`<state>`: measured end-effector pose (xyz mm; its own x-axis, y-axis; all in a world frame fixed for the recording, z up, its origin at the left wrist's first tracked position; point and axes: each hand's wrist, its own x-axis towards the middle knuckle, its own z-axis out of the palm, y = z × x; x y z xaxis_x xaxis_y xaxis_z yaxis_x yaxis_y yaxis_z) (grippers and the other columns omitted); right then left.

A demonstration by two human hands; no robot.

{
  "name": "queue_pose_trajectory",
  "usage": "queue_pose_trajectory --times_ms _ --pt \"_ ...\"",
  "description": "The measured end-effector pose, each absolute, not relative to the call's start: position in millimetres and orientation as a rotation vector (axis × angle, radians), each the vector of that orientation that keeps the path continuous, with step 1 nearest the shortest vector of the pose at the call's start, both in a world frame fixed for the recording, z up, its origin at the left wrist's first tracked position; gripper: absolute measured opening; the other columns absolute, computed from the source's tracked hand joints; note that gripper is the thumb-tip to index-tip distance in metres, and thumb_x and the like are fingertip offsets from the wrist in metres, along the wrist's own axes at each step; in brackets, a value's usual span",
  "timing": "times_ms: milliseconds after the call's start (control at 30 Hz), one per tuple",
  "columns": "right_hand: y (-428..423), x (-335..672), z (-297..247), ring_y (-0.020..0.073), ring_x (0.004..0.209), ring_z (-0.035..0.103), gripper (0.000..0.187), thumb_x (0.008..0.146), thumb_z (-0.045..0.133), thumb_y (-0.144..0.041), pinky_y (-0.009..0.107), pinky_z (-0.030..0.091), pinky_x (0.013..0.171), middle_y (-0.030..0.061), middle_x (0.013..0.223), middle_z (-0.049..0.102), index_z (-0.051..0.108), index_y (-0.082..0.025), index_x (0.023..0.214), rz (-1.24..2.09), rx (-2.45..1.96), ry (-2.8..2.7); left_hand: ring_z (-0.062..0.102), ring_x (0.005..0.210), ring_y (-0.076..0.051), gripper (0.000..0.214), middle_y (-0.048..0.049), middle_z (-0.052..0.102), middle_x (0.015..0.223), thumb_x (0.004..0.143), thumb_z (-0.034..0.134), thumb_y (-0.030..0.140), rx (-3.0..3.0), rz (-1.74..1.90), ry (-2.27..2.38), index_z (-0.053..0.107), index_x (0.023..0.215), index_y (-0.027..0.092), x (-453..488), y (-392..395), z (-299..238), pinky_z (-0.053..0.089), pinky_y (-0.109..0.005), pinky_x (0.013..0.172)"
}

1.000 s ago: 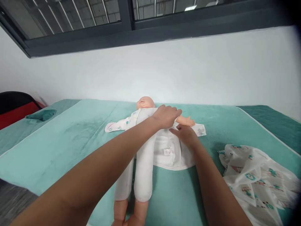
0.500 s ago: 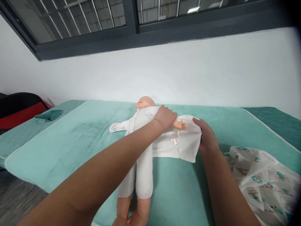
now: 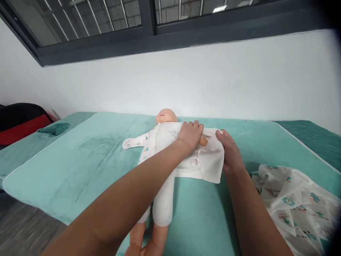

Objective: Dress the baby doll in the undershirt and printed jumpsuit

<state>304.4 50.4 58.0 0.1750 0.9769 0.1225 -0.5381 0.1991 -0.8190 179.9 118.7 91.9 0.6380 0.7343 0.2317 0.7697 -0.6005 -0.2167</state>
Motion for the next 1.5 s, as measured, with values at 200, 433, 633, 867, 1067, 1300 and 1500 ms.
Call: queue_pose_trajectory --times_ms 200,433,633,867,1067,1300,1500 --pt "41.8 289.7 60.4 0.0188 0.081 0.065 0.03 0.079 0.075 -0.035 0.032 0.053 0.072 0.0011 0.1 0.069 0.059 -0.026 0.103 1.402 -0.651 -0.952 0.057 0.107 -0.028 0.04 -0.0092 0.063 0.113 0.079 0.06 0.036 -2.971 -0.393 -1.31 0.056 0.116 0.02 176.8 132.2 88.1 0.041 -0.041 0.092" --pt "32.9 283.3 69.4 0.0228 0.097 0.066 0.056 0.073 0.08 -0.029 0.034 0.054 0.081 0.0033 0.114 0.068 0.058 -0.029 0.124 1.46 -0.577 -1.094 0.057 0.074 -0.015 0.017 -0.0013 0.066 0.083 0.069 0.048 0.013 -3.253 -1.142 -1.62 0.058 0.083 0.018 154.8 145.3 108.5 0.045 -0.028 0.067" --pt "26.0 266.0 73.0 0.0242 0.111 0.061 0.065 0.073 0.08 -0.031 0.037 0.05 0.092 0.0054 0.123 0.064 0.055 -0.029 0.132 1.559 -0.535 -1.328 0.053 0.071 -0.016 0.012 -0.0007 0.062 0.07 0.063 0.05 0.009 -2.872 -1.236 -1.672 0.054 0.066 0.019 119.0 150.1 126.3 0.043 -0.03 0.068" --pt "19.1 251.6 64.4 0.0157 0.097 0.059 0.059 0.081 0.075 -0.027 0.03 0.049 0.086 0.0039 0.111 0.063 0.053 -0.028 0.136 1.604 -0.557 -1.606 0.056 0.071 -0.015 0.01 -0.0011 0.066 0.077 0.064 0.053 0.01 -2.711 -1.555 -1.842 0.05 0.063 0.019 91.5 144.6 111.9 0.044 -0.028 0.066" --pt "12.6 252.1 69.2 0.0155 0.097 0.06 0.04 0.087 0.069 -0.028 0.029 0.049 0.084 0.0063 0.115 0.065 0.062 -0.026 0.126 1.561 -0.633 -1.671 0.06 0.085 -0.016 0.008 -0.0026 0.065 0.089 0.074 0.054 0.014 -2.593 -1.942 -1.959 0.053 0.079 0.02 84.2 147.4 99.2 0.046 -0.03 0.078" --pt "11.7 250.9 70.2 0.0163 0.09 0.06 0.026 0.086 0.068 -0.033 0.029 0.048 0.076 0.0047 0.099 0.066 0.068 -0.024 0.111 1.508 -0.723 -1.652 0.06 0.103 -0.018 0.028 -0.0071 0.065 0.114 0.074 0.064 0.015 -2.839 -1.777 -2.003 0.057 0.1 0.02 80.0 139.1 103.3 0.047 -0.032 0.088" --pt "12.3 246.2 66.2 0.0122 0.066 0.048 0.019 0.079 0.076 -0.037 0.025 0.038 0.06 -0.0022 0.074 0.059 0.064 -0.022 0.082 1.203 -0.958 -1.736 0.06 0.1 -0.017 0.021 -0.0055 0.063 0.109 0.076 0.059 0.009 -2.474 -1.787 -1.946 0.057 0.094 0.021 78.1 140.3 93.4 0.045 -0.033 0.093"
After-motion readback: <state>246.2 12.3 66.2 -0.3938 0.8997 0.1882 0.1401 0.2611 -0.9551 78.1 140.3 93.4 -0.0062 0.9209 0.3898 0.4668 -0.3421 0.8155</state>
